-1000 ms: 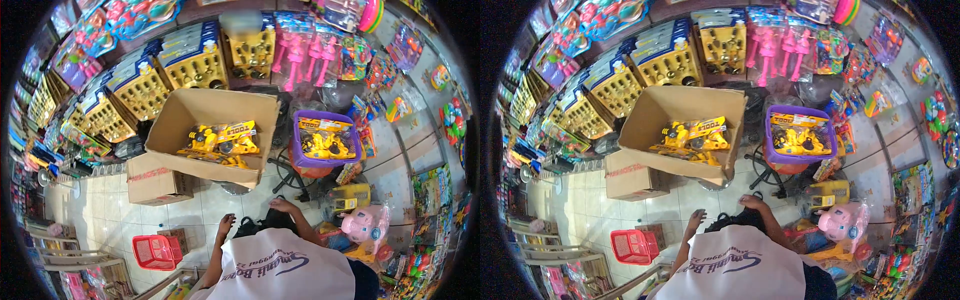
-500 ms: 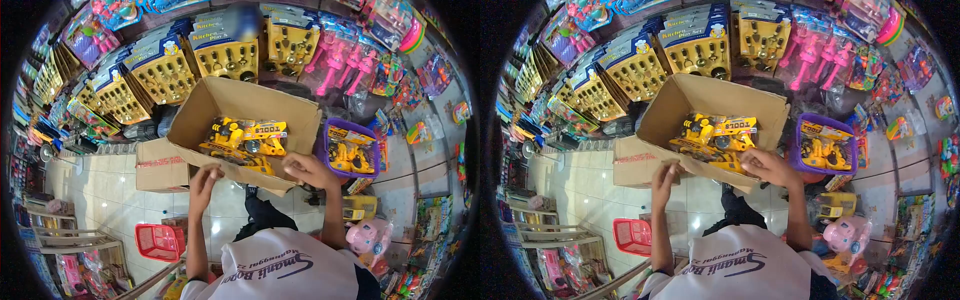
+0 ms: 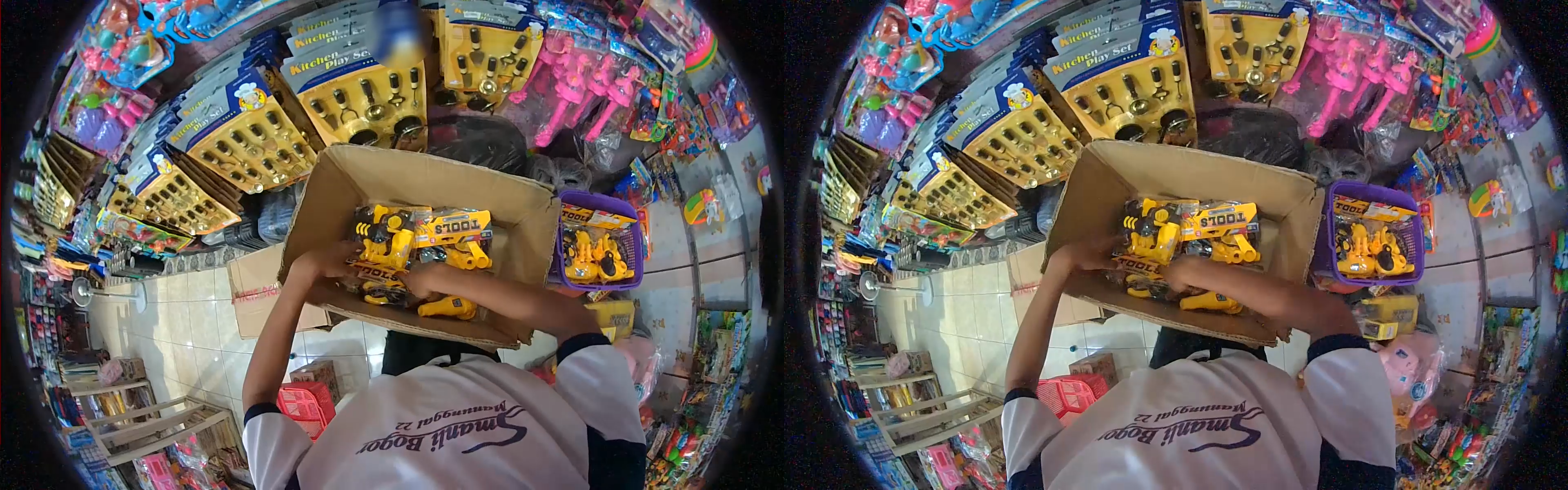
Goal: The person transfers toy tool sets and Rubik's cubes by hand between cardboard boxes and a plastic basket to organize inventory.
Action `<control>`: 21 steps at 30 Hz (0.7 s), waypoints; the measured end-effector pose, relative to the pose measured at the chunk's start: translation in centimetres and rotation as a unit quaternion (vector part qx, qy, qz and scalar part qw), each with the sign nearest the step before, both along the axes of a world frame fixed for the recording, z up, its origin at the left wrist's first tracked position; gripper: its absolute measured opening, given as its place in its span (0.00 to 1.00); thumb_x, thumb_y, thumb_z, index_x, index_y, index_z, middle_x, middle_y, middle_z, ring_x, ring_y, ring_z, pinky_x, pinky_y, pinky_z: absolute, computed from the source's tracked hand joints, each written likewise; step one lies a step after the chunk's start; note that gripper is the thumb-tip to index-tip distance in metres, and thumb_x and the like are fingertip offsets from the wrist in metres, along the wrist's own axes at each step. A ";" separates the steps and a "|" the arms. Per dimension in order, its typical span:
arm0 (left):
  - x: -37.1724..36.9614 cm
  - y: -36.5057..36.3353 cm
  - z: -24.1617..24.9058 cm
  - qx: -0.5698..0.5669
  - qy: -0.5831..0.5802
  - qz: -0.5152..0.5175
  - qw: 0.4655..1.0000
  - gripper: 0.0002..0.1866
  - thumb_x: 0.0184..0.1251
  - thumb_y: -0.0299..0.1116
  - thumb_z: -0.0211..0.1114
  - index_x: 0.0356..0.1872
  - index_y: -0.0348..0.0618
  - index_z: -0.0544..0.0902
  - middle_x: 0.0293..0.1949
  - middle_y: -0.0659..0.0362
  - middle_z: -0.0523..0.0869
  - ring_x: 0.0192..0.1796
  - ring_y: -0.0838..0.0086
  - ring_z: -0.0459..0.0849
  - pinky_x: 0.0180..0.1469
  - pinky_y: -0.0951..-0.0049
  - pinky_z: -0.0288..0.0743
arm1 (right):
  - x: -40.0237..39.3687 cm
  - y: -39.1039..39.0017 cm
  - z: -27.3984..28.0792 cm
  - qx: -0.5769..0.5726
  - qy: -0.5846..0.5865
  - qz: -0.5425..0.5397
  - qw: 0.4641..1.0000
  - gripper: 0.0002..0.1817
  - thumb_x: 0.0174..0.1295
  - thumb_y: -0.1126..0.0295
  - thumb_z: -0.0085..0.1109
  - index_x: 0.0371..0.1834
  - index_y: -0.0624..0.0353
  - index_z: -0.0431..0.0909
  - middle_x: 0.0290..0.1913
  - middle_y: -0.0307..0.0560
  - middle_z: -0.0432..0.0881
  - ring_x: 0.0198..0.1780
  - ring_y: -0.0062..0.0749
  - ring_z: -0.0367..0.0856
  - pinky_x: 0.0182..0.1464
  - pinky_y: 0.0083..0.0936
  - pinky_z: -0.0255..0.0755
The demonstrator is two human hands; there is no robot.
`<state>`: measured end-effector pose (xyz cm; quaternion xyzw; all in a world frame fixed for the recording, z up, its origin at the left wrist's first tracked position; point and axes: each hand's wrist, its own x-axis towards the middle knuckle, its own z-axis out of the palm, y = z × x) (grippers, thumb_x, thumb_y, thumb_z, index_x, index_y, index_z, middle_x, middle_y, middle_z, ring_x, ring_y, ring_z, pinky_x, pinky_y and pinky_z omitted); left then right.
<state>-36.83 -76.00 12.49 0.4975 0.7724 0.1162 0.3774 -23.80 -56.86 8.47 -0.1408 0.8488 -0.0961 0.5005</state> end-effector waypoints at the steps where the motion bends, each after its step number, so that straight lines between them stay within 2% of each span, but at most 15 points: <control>1: -0.4 0.2 0.1 0.007 -0.001 0.006 1.000 0.31 0.56 0.41 0.67 0.59 0.39 0.70 0.53 0.43 0.77 0.56 0.53 0.75 0.58 0.62 0.69 | -0.1 0.0 1.2 0.009 -0.026 -0.042 0.999 0.49 0.56 0.45 0.60 0.73 0.58 0.45 0.53 0.63 0.76 0.53 0.53 0.76 0.49 0.43 0.73; 4: -1.3 0.5 0.2 0.028 0.006 -0.005 1.000 0.32 0.56 0.43 0.67 0.61 0.39 0.69 0.54 0.43 0.77 0.56 0.53 0.75 0.58 0.62 0.69 | 0.1 1.0 -3.0 -0.078 0.009 -0.139 0.987 0.53 0.52 0.53 0.65 0.74 0.60 0.40 0.48 0.66 0.77 0.46 0.51 0.79 0.42 0.41 0.74; 5: -1.6 0.6 0.4 0.021 -0.004 0.005 1.000 0.33 0.56 0.43 0.67 0.61 0.39 0.68 0.54 0.43 0.77 0.57 0.53 0.75 0.59 0.63 0.69 | 0.7 1.2 -6.5 -0.090 0.103 -0.107 0.985 0.54 0.46 0.52 0.71 0.71 0.63 0.47 0.53 0.67 0.74 0.50 0.52 0.77 0.49 0.39 0.72; 8: -2.2 0.6 -0.2 0.004 -0.024 0.006 1.000 0.35 0.56 0.44 0.66 0.62 0.40 0.66 0.55 0.43 0.76 0.58 0.52 0.74 0.60 0.63 0.68 | -0.9 2.6 -5.1 -0.158 -0.014 -0.130 0.979 0.53 0.40 0.51 0.74 0.67 0.65 0.55 0.55 0.67 0.73 0.54 0.51 0.75 0.54 0.37 0.69; 9: -2.6 0.3 -1.4 0.003 -0.020 -0.009 1.000 0.35 0.57 0.44 0.66 0.63 0.39 0.65 0.54 0.43 0.77 0.58 0.52 0.74 0.60 0.63 0.68 | -0.7 3.2 -9.9 -0.267 0.009 -0.171 0.949 0.52 0.35 0.49 0.76 0.62 0.65 0.61 0.53 0.65 0.75 0.53 0.52 0.75 0.53 0.35 0.70; 12: -3.1 -0.4 -2.0 0.015 -0.016 -0.028 0.999 0.35 0.57 0.43 0.65 0.64 0.41 0.65 0.57 0.43 0.75 0.59 0.51 0.73 0.61 0.62 0.67 | -1.2 2.9 -6.3 -0.184 0.054 -0.154 0.969 0.52 0.36 0.50 0.76 0.62 0.66 0.61 0.50 0.64 0.77 0.52 0.52 0.76 0.53 0.36 0.70; 13: -3.2 -0.5 -1.9 0.025 -0.016 -0.030 0.999 0.34 0.58 0.42 0.65 0.65 0.41 0.64 0.58 0.43 0.74 0.60 0.50 0.73 0.61 0.61 0.66 | -0.6 2.7 -5.5 -0.200 0.093 -0.167 0.961 0.49 0.40 0.51 0.74 0.62 0.67 0.60 0.49 0.64 0.78 0.51 0.52 0.77 0.52 0.36 0.70; 16: -3.6 -0.9 -2.2 0.037 -0.024 -0.029 0.999 0.35 0.60 0.46 0.63 0.65 0.40 0.63 0.58 0.42 0.74 0.60 0.51 0.73 0.62 0.60 0.64 | 0.2 1.8 -0.5 -0.202 0.090 -0.225 0.949 0.42 0.48 0.53 0.69 0.62 0.65 0.60 0.48 0.64 0.78 0.50 0.51 0.77 0.51 0.36 0.71; 17: -3.8 -1.3 -2.3 0.027 -0.050 -0.001 0.998 0.36 0.61 0.47 0.62 0.65 0.40 0.63 0.59 0.41 0.72 0.61 0.51 0.71 0.63 0.60 0.63 | 0.4 2.0 -2.6 -0.239 0.134 -0.180 0.945 0.31 0.57 0.56 0.62 0.58 0.63 0.65 0.45 0.62 0.78 0.46 0.49 0.78 0.47 0.37 0.71; 19: -3.3 -1.5 0.2 0.007 -0.102 0.054 0.993 0.36 0.63 0.51 0.59 0.66 0.38 0.62 0.61 0.40 0.69 0.63 0.51 0.68 0.64 0.60 0.61 | 0.7 2.1 -1.1 -0.295 0.179 -0.179 0.921 0.24 0.59 0.59 0.59 0.55 0.60 0.68 0.42 0.59 0.78 0.44 0.49 0.78 0.45 0.39 0.70; 21: -3.2 -1.8 0.4 0.078 -0.034 0.083 0.993 0.37 0.65 0.54 0.56 0.67 0.37 0.60 0.64 0.40 0.65 0.67 0.52 0.64 0.67 0.61 0.57 | 0.7 2.2 1.6 -0.311 0.239 -0.169 0.904 0.17 0.61 0.62 0.57 0.50 0.57 0.72 0.38 0.56 0.77 0.40 0.48 0.77 0.43 0.41 0.68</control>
